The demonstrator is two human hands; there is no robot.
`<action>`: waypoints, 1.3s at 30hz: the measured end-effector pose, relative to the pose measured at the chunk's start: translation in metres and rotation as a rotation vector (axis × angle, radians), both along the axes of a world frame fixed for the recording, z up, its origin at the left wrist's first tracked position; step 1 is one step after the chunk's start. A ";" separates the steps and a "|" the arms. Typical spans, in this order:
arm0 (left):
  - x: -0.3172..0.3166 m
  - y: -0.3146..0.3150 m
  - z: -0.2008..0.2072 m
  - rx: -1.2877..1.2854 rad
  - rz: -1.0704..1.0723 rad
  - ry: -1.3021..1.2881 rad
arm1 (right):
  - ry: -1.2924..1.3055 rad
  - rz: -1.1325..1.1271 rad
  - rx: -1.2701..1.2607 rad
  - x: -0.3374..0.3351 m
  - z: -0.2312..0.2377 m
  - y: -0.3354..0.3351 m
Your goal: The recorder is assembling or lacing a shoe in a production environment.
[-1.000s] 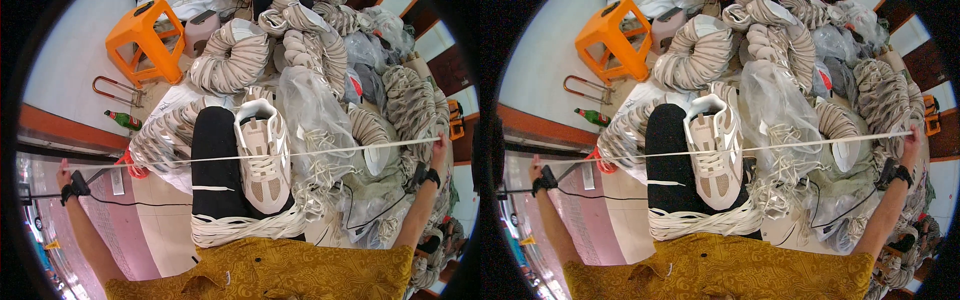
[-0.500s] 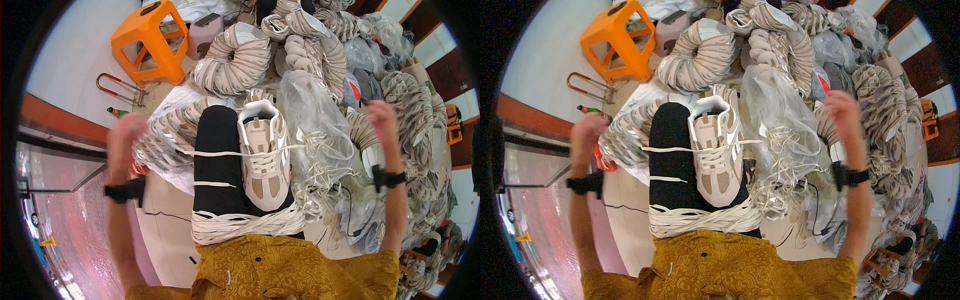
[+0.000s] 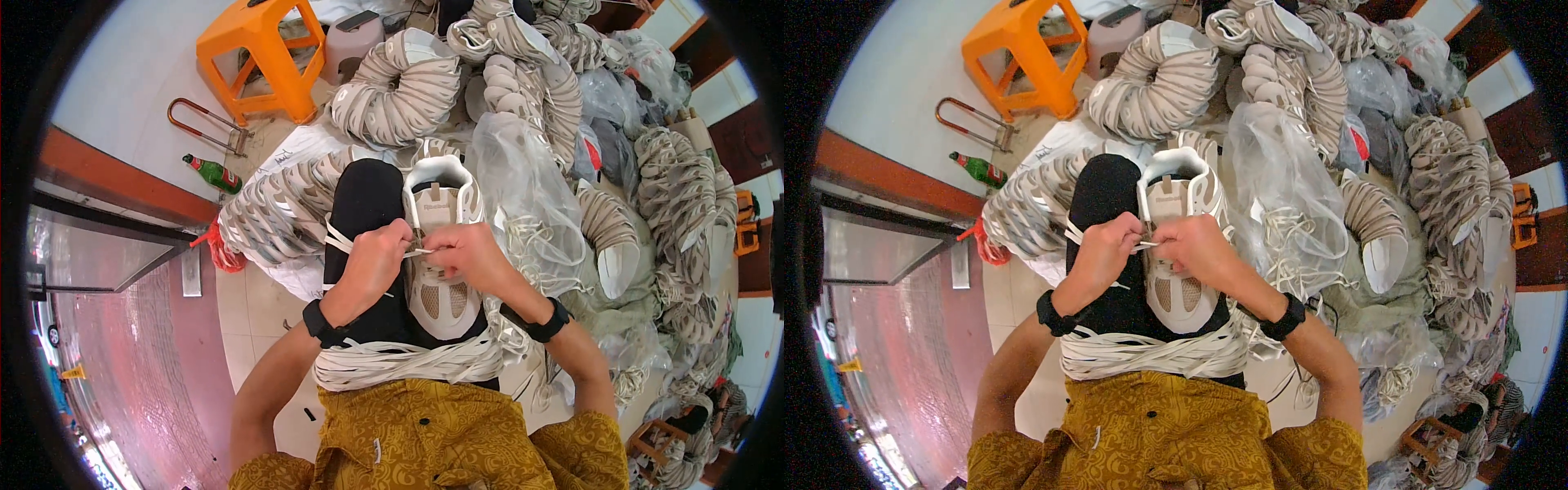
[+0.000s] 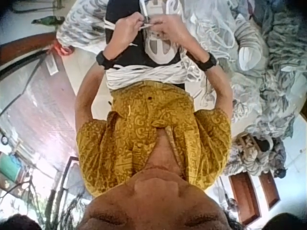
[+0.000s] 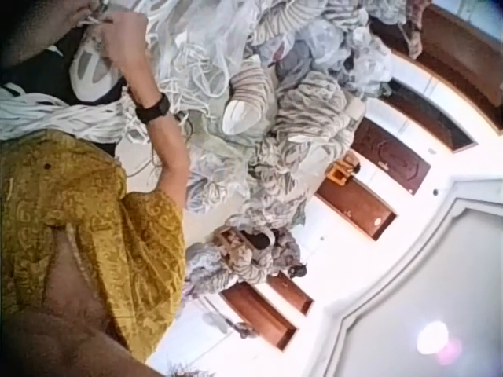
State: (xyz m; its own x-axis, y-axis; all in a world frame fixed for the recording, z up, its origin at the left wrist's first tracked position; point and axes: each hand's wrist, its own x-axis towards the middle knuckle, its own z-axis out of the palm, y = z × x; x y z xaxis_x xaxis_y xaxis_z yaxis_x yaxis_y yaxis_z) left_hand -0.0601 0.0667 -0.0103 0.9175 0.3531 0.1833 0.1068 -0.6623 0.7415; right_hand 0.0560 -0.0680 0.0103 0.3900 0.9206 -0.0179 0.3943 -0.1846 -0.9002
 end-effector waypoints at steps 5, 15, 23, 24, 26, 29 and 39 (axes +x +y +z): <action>-0.002 -0.003 -0.006 0.108 -0.039 -0.038 | 0.501 -0.071 -0.139 0.009 0.005 -0.002; 0.001 -0.019 -0.003 0.529 -0.123 -0.090 | 0.725 -0.118 -0.180 0.012 0.002 -0.011; 0.009 0.000 0.022 0.487 -0.281 0.276 | 0.462 -0.322 -0.049 0.019 -0.001 -0.039; 0.013 0.004 0.027 0.392 -0.319 0.373 | 0.322 -0.277 0.042 0.018 -0.006 -0.041; 0.021 0.007 0.033 0.268 -0.339 0.353 | 0.181 -0.240 0.130 0.017 -0.013 -0.046; 0.027 0.005 0.036 -0.232 -0.198 0.684 | 0.114 -0.233 0.155 0.016 -0.021 -0.050; 0.024 -0.014 0.026 0.595 -0.341 -0.006 | -0.258 -0.228 0.074 0.026 -0.025 -0.045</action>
